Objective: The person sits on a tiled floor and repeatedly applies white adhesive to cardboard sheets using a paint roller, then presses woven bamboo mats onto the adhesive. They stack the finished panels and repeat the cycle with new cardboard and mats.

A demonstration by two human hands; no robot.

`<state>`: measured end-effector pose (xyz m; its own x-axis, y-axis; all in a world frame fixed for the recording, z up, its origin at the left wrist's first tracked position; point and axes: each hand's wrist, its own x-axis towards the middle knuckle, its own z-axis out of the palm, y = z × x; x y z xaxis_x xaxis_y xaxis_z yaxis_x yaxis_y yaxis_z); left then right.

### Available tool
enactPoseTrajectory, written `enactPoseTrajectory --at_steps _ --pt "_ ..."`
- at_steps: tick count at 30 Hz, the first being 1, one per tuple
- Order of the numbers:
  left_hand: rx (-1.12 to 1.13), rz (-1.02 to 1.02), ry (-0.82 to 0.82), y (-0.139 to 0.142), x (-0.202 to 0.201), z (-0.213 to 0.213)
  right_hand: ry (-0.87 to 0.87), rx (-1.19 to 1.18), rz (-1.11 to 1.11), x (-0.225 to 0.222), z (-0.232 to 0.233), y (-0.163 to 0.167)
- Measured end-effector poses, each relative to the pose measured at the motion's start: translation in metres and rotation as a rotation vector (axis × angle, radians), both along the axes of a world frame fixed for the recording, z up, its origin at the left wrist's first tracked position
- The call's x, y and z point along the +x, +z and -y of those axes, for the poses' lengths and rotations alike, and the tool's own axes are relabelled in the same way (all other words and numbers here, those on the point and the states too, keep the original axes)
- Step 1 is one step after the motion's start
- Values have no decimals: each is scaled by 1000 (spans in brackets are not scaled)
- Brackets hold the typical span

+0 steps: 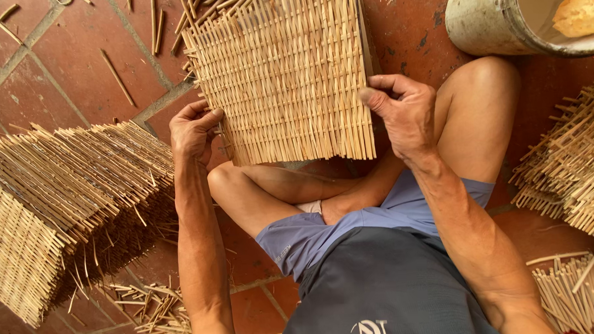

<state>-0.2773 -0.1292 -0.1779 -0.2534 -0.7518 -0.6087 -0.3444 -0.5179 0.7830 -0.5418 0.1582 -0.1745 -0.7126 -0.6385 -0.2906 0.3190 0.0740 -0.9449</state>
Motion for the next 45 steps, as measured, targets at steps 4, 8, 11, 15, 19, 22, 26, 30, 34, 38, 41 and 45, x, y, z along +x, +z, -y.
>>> enactPoseTrajectory --at_steps 4,8,11,15,19,22,26,30,34,38,41,45 --pt "33 -46 10 -2 2 2 24 14 15 -1 9 -3" --pt "7 -361 15 5 13 -5 30 -35 -12 -15 0 -11" --pt "-151 -481 5 22 23 -31 51 -13 -91 -32 -23 -21" --pt "-146 -478 -43 58 30 -75 15 -178 -155 -43 -58 -29" --pt "-121 -576 -60 92 32 -110 73 -423 -109 -41 -83 -20" --pt "-195 -553 -86 109 38 -128 86 -413 -117 -38 -95 -11" --pt "-198 -522 -85 119 49 -140 88 -373 -158 -37 -103 -6" --pt "-326 -423 -108 123 55 -133 98 -290 -140 -43 -104 -4" --pt "-313 -446 -101 135 59 -129 162 -210 -180 -54 -103 6" --pt "-446 -558 -158 161 60 -129 149 -233 -143 -56 -98 14" --pt "-555 -626 -246 185 53 -115 138 -283 -146 -52 -86 17" --pt "-847 -503 -358 221 45 -92 156 -448 -49 -50 -62 30"
